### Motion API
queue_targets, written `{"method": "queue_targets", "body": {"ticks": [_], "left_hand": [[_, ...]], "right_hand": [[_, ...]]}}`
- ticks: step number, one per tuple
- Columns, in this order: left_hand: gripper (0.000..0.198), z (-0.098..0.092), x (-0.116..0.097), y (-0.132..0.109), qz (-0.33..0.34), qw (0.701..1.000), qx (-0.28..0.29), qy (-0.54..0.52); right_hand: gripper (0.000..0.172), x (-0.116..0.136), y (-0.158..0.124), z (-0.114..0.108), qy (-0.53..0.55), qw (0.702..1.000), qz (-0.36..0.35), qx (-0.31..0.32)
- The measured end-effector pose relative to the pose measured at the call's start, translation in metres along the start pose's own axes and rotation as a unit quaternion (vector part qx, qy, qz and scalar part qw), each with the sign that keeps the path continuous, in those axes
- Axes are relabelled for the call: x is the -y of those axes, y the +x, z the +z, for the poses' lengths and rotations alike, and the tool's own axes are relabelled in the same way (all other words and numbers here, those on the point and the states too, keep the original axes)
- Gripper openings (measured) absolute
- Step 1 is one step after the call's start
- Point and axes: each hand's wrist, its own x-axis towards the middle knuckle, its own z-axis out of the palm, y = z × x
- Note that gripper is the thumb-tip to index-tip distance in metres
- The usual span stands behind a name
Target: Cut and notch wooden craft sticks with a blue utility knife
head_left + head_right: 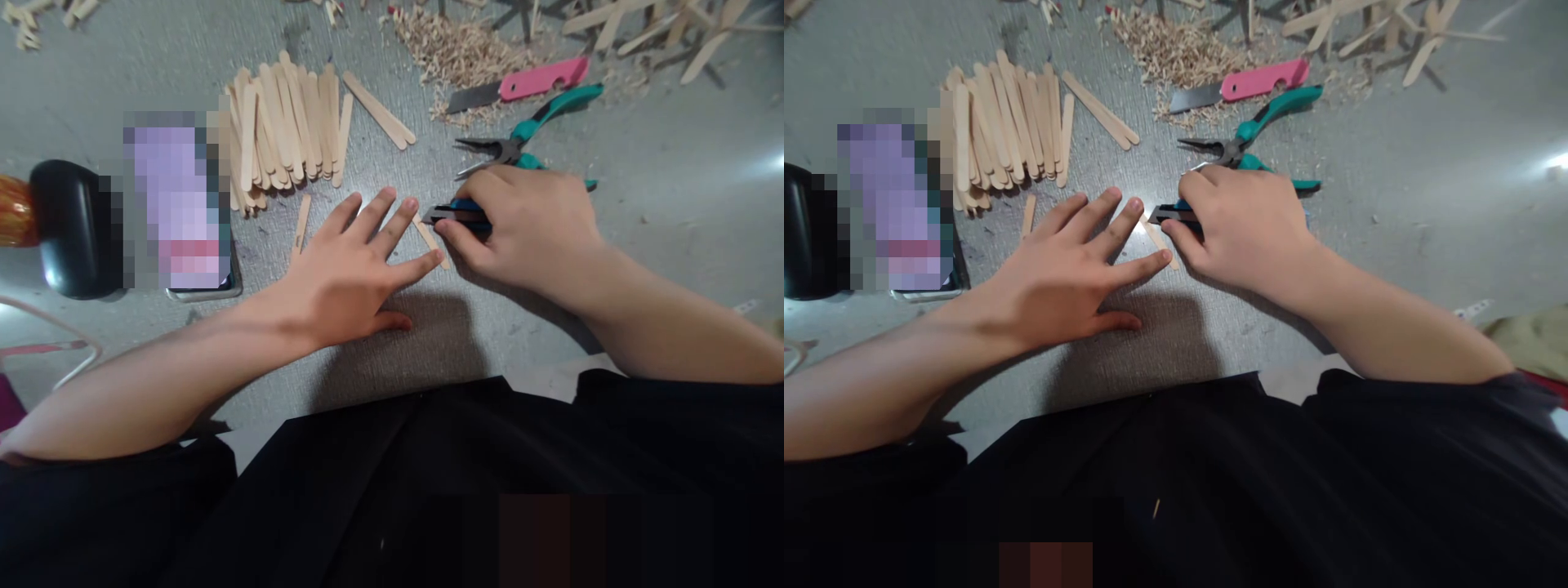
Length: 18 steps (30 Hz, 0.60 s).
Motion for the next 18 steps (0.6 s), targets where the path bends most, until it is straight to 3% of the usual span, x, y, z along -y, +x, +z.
{"method": "queue_targets", "body": {"ticks": [6, 18], "left_hand": [[0.095, -0.003, -0.003, -0.001, 0.000, 1.000, -0.019, -0.022], [0.092, -0.010, -0.006, -0.001, -0.004, 0.999, -0.005, -0.031]], "right_hand": [[0.047, 0.001, -0.003, -0.002, 0.020, 1.000, -0.002, 0.006], [0.059, -0.009, 0.003, -0.004, 0.047, 0.998, 0.007, 0.038]]}}
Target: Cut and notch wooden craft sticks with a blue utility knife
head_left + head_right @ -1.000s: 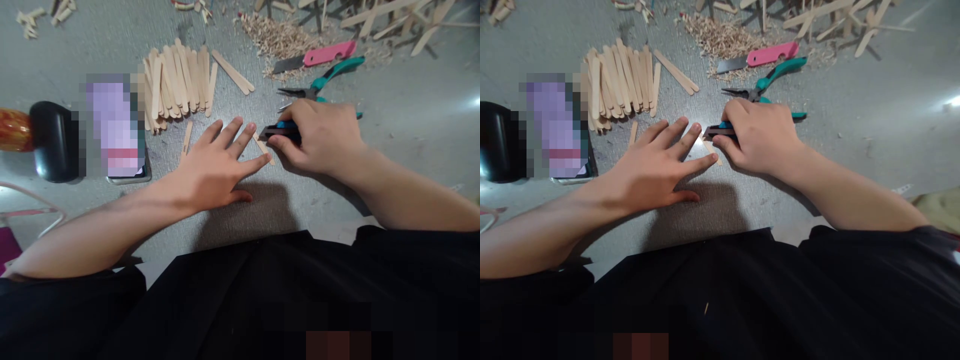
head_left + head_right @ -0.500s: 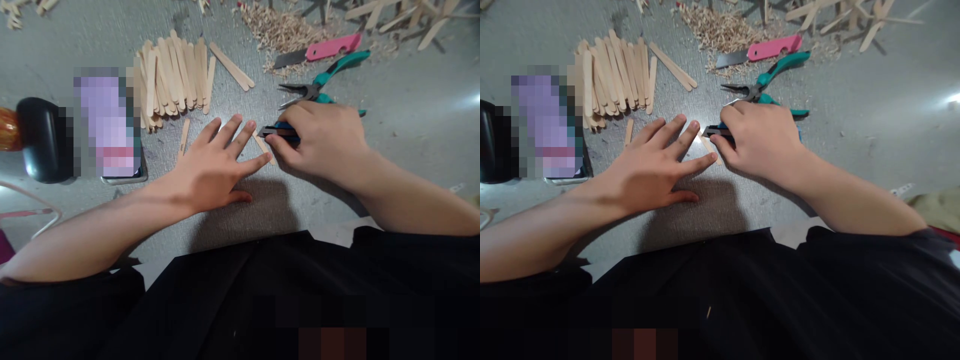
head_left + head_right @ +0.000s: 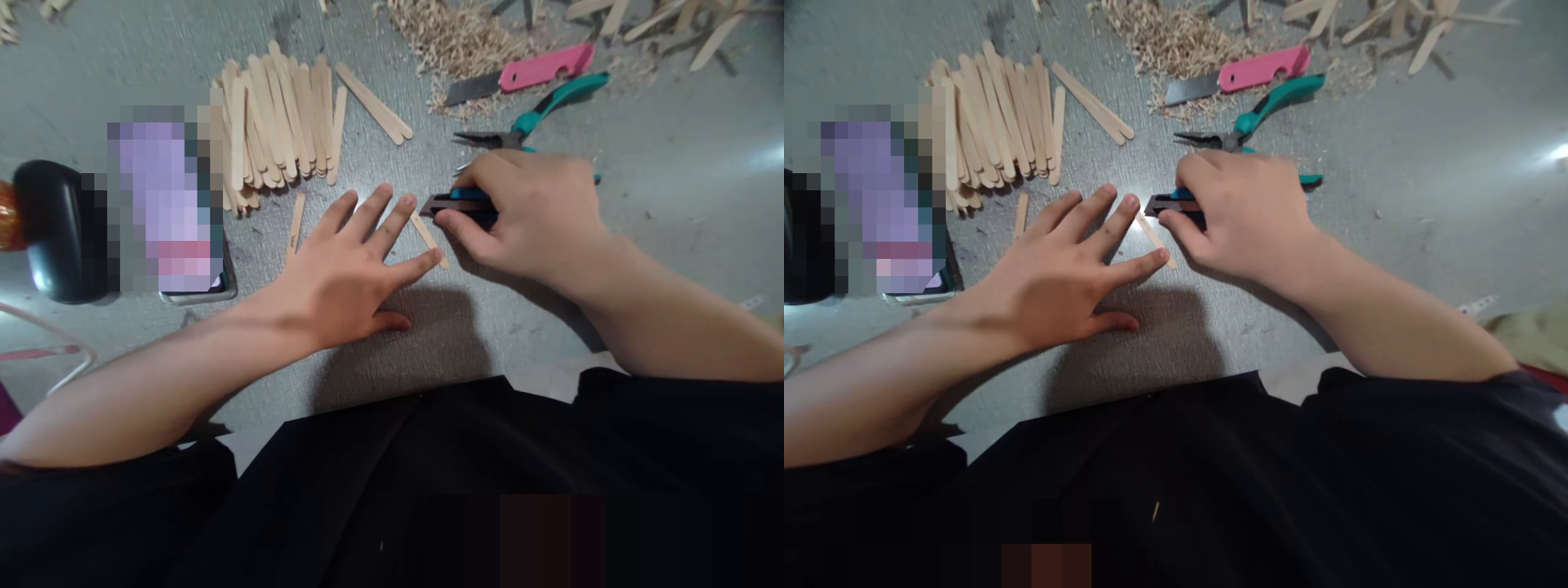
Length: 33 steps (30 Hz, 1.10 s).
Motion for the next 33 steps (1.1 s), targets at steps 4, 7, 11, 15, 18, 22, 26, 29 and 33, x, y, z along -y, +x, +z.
{"method": "queue_targets", "body": {"ticks": [4, 7, 11, 15, 18, 22, 26, 29, 33], "left_hand": [[0.092, 0.001, 0.002, 0.001, 0.006, 1.000, 0.001, -0.003], [0.090, 0.002, 0.004, 0.001, 0.012, 1.000, -0.001, -0.008], [0.090, 0.002, 0.004, 0.001, 0.012, 1.000, -0.001, -0.017], [0.092, 0.002, 0.003, 0.001, 0.010, 1.000, -0.002, -0.026], [0.091, 0.003, 0.003, 0.002, 0.009, 1.000, -0.001, -0.027], [0.087, 0.002, 0.003, 0.003, 0.008, 1.000, 0.004, -0.025], [0.088, 0.000, 0.003, 0.002, 0.011, 1.000, 0.005, -0.028], [0.092, 0.001, 0.003, 0.002, 0.012, 0.999, -0.001, -0.034], [0.096, 0.002, 0.003, 0.001, 0.002, 0.999, -0.005, -0.034]], "right_hand": [[0.057, -0.003, -0.001, 0.000, 0.000, 1.000, -0.005, -0.015], [0.053, -0.003, -0.001, 0.001, -0.007, 1.000, -0.016, -0.023], [0.052, -0.002, -0.002, 0.002, -0.013, 0.999, -0.023, -0.028], [0.053, 0.001, -0.003, 0.002, -0.018, 0.999, -0.016, -0.035], [0.054, 0.001, 0.000, -0.001, -0.012, 1.000, -0.015, -0.012], [0.052, -0.003, 0.004, -0.007, -0.010, 0.999, -0.026, 0.024], [0.051, -0.007, 0.005, -0.007, 0.006, 1.000, -0.021, 0.016], [0.051, -0.005, 0.005, -0.006, 0.015, 1.000, 0.000, 0.002], [0.053, 0.001, 0.002, -0.010, 0.025, 0.999, 0.031, 0.003]]}}
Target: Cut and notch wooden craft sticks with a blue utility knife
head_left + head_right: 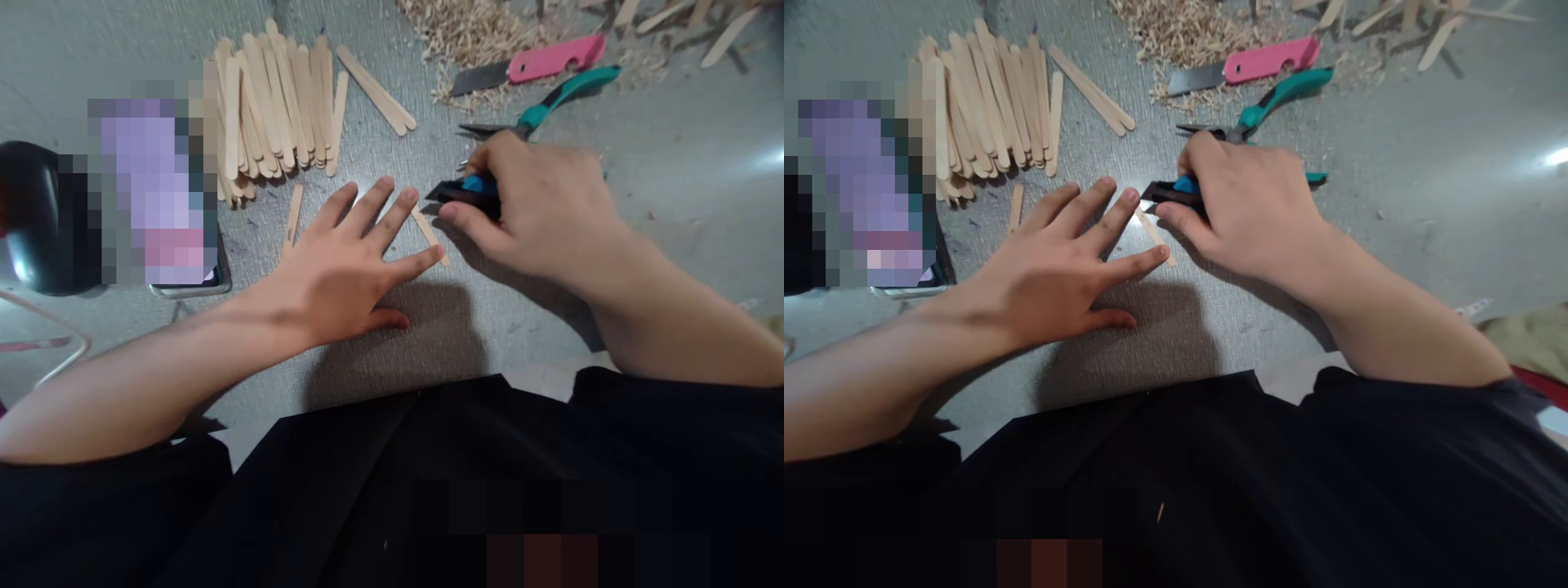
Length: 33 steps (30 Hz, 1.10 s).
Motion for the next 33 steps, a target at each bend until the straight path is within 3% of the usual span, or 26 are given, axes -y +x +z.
{"method": "queue_targets", "body": {"ticks": [2, 4, 7, 11, 15, 24, 33], "left_hand": [[0.097, 0.001, 0.000, -0.001, 0.001, 1.000, -0.002, 0.006], [0.099, 0.001, -0.001, -0.001, 0.001, 1.000, -0.003, 0.018], [0.097, 0.000, -0.003, -0.001, -0.002, 0.999, 0.001, 0.041], [0.095, 0.000, -0.004, 0.001, -0.008, 0.999, -0.013, 0.032], [0.098, -0.002, -0.005, 0.001, -0.009, 0.999, -0.007, 0.036], [0.102, -0.003, -0.006, 0.002, 0.001, 0.998, -0.013, 0.054], [0.099, -0.008, -0.010, 0.004, -0.011, 0.998, -0.009, 0.056]], "right_hand": [[0.053, 0.000, -0.002, -0.003, 0.023, 1.000, 0.005, 0.009], [0.043, -0.003, -0.002, -0.006, 0.067, 0.997, -0.001, 0.027], [0.027, -0.007, 0.001, -0.008, 0.148, 0.984, -0.008, 0.103], [0.042, -0.005, 0.006, -0.013, 0.166, 0.968, 0.013, 0.189], [0.040, 0.008, 0.009, -0.021, 0.125, 0.966, 0.038, 0.223], [0.044, 0.027, 0.009, -0.022, 0.087, 0.971, 0.078, 0.208], [0.034, 0.032, 0.005, -0.020, 0.065, 0.974, 0.079, 0.204]]}}
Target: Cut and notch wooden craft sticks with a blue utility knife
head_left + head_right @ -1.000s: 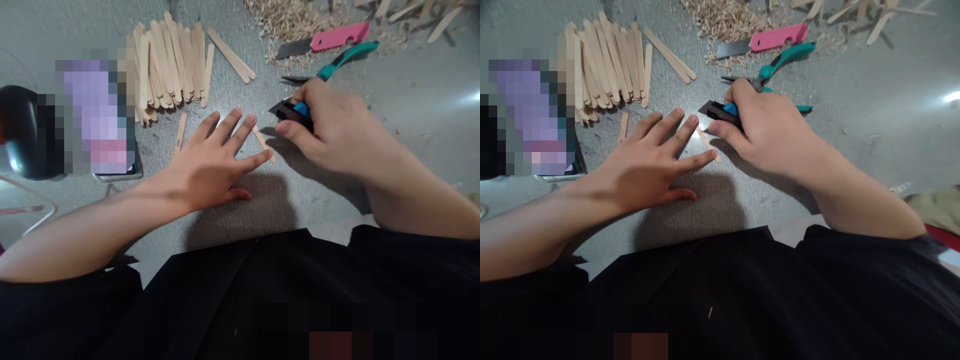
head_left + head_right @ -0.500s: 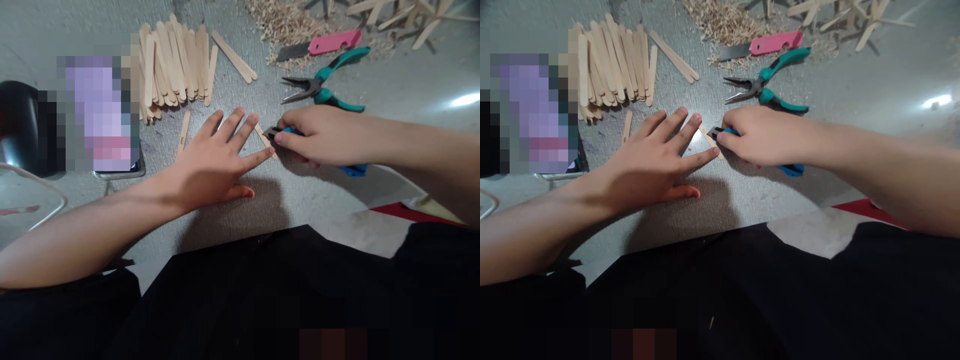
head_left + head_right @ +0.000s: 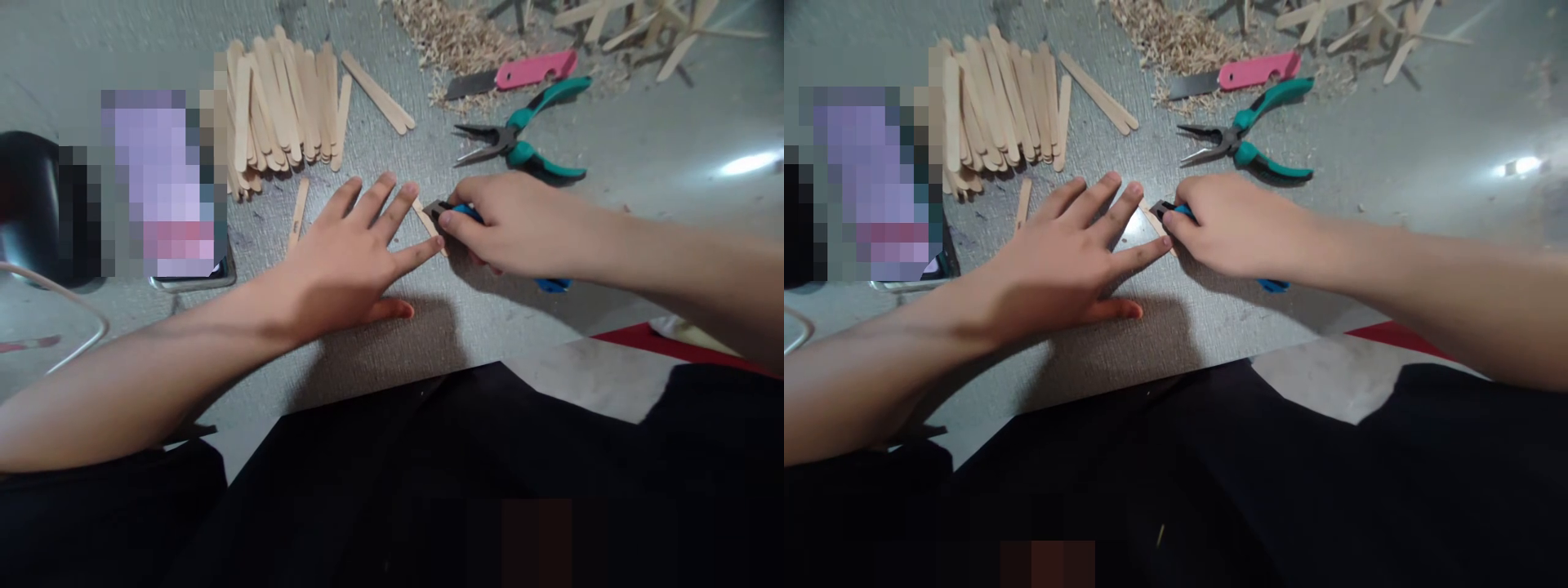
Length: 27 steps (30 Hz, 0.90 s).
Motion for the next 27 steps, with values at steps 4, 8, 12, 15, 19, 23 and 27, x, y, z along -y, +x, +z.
{"method": "queue_targets", "body": {"ticks": [4, 8, 12, 15, 19, 23, 27], "left_hand": [[0.099, -0.004, -0.001, 0.003, 0.000, 1.000, 0.022, 0.002], [0.096, -0.007, -0.001, 0.004, 0.001, 0.999, 0.047, 0.012], [0.097, -0.003, 0.002, 0.004, 0.006, 0.999, 0.032, 0.010], [0.094, 0.000, 0.003, 0.004, 0.006, 1.000, 0.026, 0.009], [0.093, -0.002, 0.001, 0.004, 0.002, 0.999, 0.031, 0.009], [0.101, 0.000, 0.000, 0.005, 0.005, 1.000, 0.020, 0.002], [0.095, 0.003, 0.001, 0.006, 0.006, 1.000, 0.016, -0.003]], "right_hand": [[0.034, 0.000, 0.000, 0.002, -0.005, 1.000, -0.003, -0.004], [0.034, -0.001, 0.001, 0.004, -0.044, 0.998, -0.032, -0.023], [0.034, 0.001, 0.002, 0.005, -0.097, 0.994, -0.037, -0.029], [0.035, 0.009, 0.000, 0.004, -0.152, 0.987, -0.036, -0.035], [0.033, 0.021, -0.002, 0.001, -0.218, 0.975, -0.036, -0.013], [0.038, 0.024, 0.000, 0.003, -0.263, 0.964, -0.042, -0.009], [0.026, 0.027, 0.008, 0.002, -0.358, 0.929, -0.080, 0.051]]}}
